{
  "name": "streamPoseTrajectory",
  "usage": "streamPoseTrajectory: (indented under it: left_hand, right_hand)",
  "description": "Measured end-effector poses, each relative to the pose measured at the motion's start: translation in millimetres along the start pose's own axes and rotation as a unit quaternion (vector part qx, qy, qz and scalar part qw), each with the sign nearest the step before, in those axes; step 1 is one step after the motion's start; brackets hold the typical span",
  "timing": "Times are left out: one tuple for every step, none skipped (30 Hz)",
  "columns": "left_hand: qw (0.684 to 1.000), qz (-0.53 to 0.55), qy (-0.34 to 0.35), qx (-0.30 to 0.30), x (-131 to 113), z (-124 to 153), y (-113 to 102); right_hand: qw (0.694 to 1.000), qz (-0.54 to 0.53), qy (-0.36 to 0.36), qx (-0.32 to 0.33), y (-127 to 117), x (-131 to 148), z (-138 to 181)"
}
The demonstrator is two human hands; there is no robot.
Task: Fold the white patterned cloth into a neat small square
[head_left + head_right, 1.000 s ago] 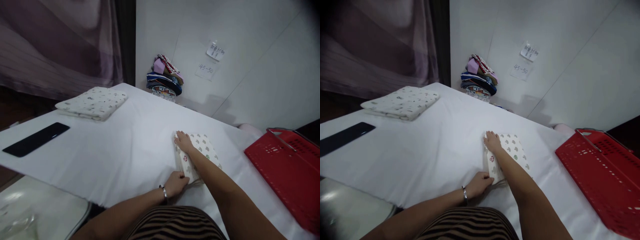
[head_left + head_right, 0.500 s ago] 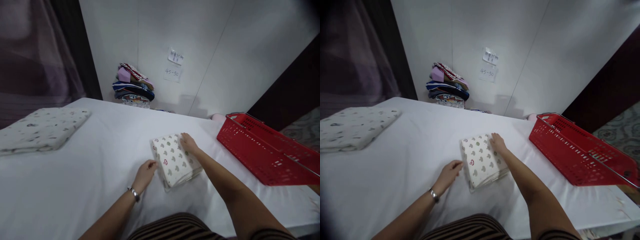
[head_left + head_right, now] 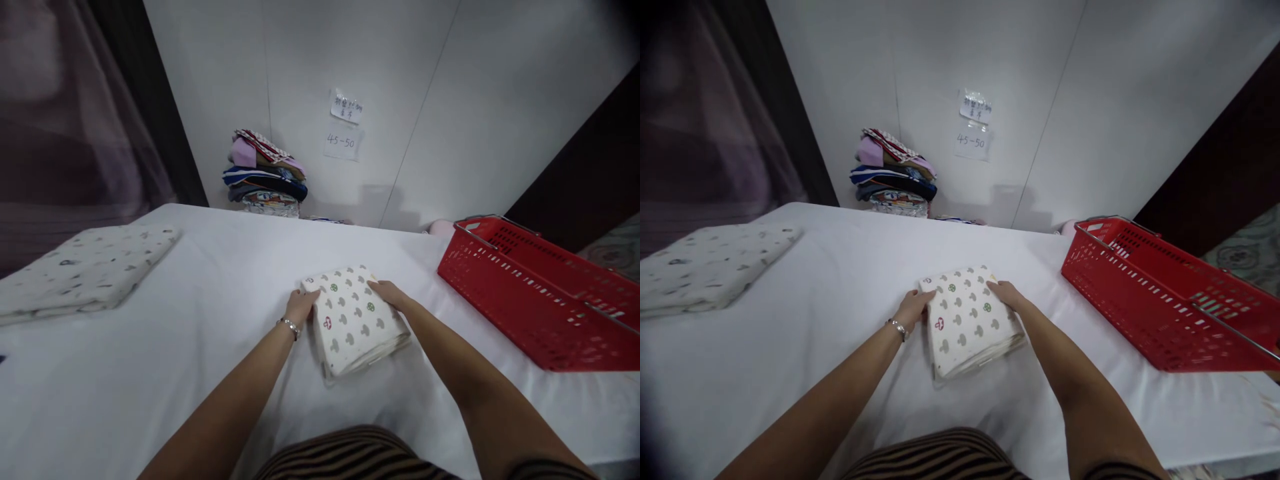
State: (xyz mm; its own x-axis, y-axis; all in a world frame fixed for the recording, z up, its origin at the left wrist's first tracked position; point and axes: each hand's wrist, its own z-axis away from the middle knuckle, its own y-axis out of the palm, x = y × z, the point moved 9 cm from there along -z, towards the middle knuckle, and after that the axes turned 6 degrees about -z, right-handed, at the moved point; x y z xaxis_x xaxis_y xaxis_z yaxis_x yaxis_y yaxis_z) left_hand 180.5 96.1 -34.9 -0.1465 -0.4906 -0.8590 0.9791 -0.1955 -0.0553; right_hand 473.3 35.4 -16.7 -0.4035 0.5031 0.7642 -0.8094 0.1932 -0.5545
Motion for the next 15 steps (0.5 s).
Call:
streamPoseTrajectory:
  left_hand:
    - [1.000, 0.013, -0.008, 0.023, -1, 0, 5]
    - [0.999, 0.021, -0.014, 0.045, -2, -1, 9]
    - [0.998, 0.025, -0.018, 0.062, -5, -2, 12]
    - [0.997, 0.026, -0.017, 0.066, -9, -5, 11]
    - [0.998, 0.021, -0.009, 0.055, -17, -10, 6]
    - [0.999, 0.015, 0.004, 0.036, -26, -16, 0]
    - [1.000, 0.002, 0.026, 0.003, -39, -22, -9]
    - [0.998, -0.024, 0.059, -0.016, -54, -29, -15]
    - [0.993, -0.056, 0.099, -0.034, -71, -35, -21]
    - [0.985, -0.098, 0.128, -0.056, -85, -41, -27]
    - [0.976, -0.149, 0.141, -0.074, -95, -46, -32]
    - [0.967, -0.199, 0.134, -0.082, -100, -52, -36]
    - [0.960, -0.238, 0.116, -0.086, -99, -56, -40]
    - [0.956, -0.260, 0.101, -0.087, -97, -59, -44]
    - [0.954, -0.274, 0.087, -0.083, -91, -61, -48]
  right_hand:
    - [1.000, -0.023, 0.005, 0.007, 1, -2, 1]
    - [0.998, -0.059, 0.014, 0.014, 3, -4, 3]
    - [0.994, -0.105, 0.026, 0.022, 5, -6, 5]
    - [0.987, -0.151, 0.039, 0.029, 8, -7, 8]
    - [0.979, -0.192, 0.051, 0.036, 12, -8, 10]
    - [0.972, -0.225, 0.057, 0.044, 16, -7, 13]
    - [0.966, -0.248, 0.056, 0.048, 20, -4, 15]
    - [0.961, -0.267, 0.049, 0.050, 25, 0, 16]
    - [0.957, -0.284, 0.041, 0.047, 29, 4, 16]
    - [0.952, -0.301, 0.035, 0.038, 32, 8, 15]
    - [0.950, -0.311, 0.029, 0.025, 34, 12, 13]
    - [0.950, -0.312, 0.025, 0.010, 36, 15, 11]
    - [0.952, -0.306, 0.023, -0.004, 36, 16, 9]
    - [0.955, -0.296, 0.023, -0.015, 37, 18, 8]
    - [0.958, -0.286, 0.023, -0.023, 37, 18, 9]
